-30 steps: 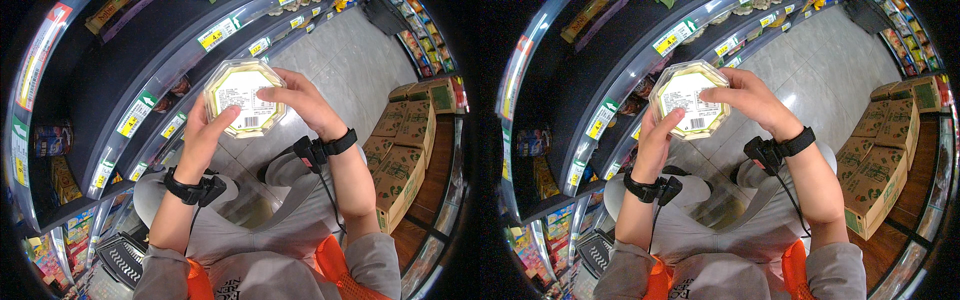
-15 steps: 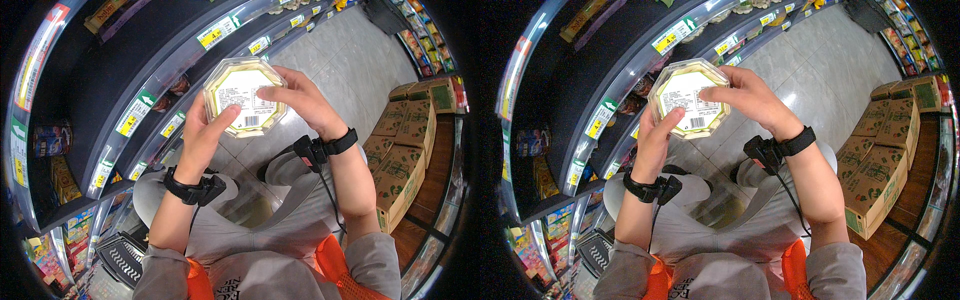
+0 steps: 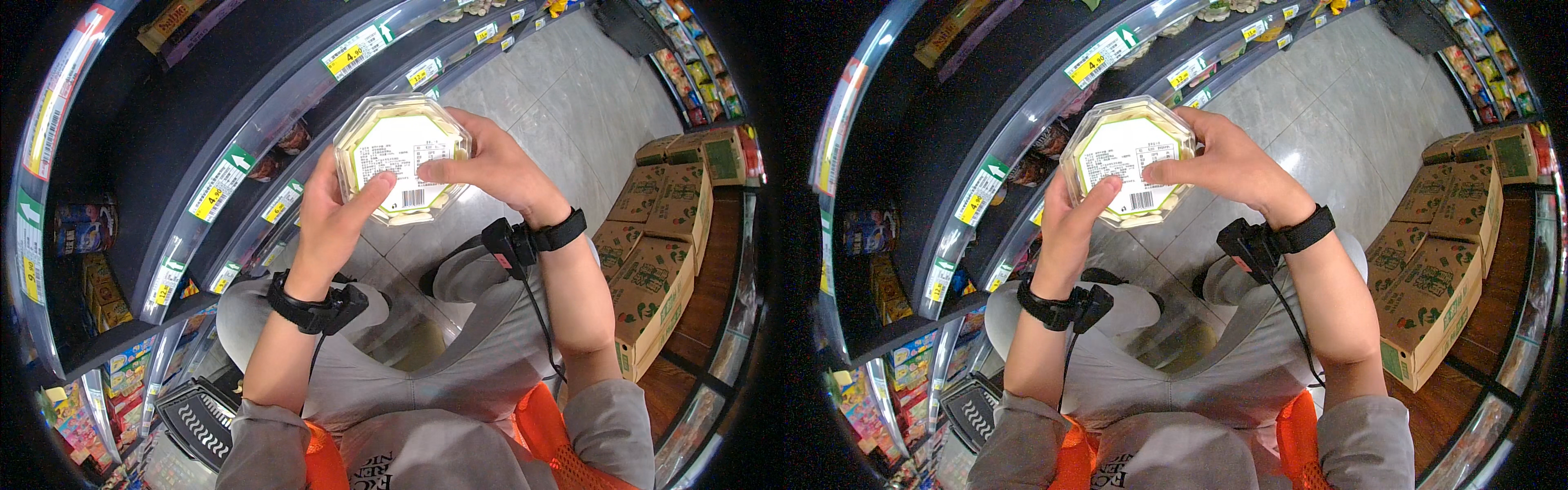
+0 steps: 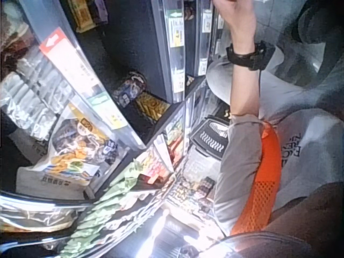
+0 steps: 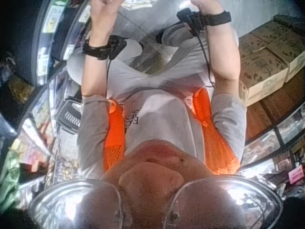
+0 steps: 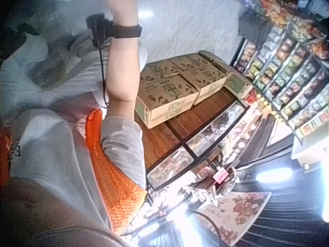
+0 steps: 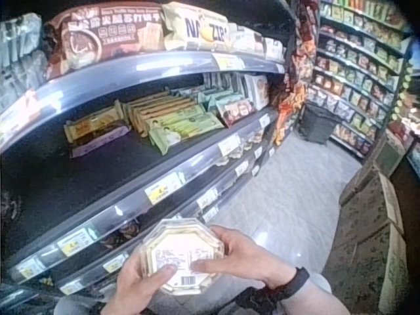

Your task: The person picks up and examines several packaged snacks from a shelf, including cookies, a cylinder of butter rolls, and a container of dried meat, placing each into a shopping basket after looking at the packaging.

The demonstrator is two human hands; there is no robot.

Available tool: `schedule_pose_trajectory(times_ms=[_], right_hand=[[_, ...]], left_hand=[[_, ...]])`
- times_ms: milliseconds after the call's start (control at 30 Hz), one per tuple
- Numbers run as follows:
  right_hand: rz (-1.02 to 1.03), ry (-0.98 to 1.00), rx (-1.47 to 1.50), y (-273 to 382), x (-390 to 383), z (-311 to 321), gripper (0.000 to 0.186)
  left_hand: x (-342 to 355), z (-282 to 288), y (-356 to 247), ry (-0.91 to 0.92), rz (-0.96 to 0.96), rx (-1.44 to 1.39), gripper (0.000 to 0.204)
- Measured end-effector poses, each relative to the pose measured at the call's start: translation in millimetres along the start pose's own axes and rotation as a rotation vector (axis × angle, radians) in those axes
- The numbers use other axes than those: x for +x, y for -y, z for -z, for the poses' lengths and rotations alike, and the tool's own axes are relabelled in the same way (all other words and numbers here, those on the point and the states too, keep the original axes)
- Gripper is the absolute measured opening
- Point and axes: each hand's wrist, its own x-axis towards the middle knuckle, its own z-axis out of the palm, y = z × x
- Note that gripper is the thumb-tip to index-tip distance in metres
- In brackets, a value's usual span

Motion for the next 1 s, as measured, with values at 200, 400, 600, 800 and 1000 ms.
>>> schedule_pose_trajectory(times_ms=[200, 400, 600, 800, 1000], right_hand=[[-0.002, -0.012, -0.003, -1.6, -0.2, -0.2, 0.049], [0.014, 0.001, 0.006, -2.7, 0.6, 0.7, 0.047], [0.003, 0.007, 0.03, -1.9, 0.5, 0.1, 0.046], [-0.032, -0.005, 0.013, 3.7, -0.7, -1.2, 0.044], [-0.057, 0.009, 0.093, 4.0, -0.3, 0.4, 0.043]], left_hand=[[-0.1, -1.0, 0.0, 0.005, -0.003, -0.004, 0.044], [-0.8, -2.1, -1.5, 0.001, 0.01, -0.011, 0.044], [-0.1, -1.6, -0.1, -0.001, -0.009, -0.001, 0.044], [0.0, 2.5, 5.8, 0.017, 0.05, -0.003, 0.047], [-1.7, 4.2, 6.0, 0.02, 0.106, -0.172, 0.05]])
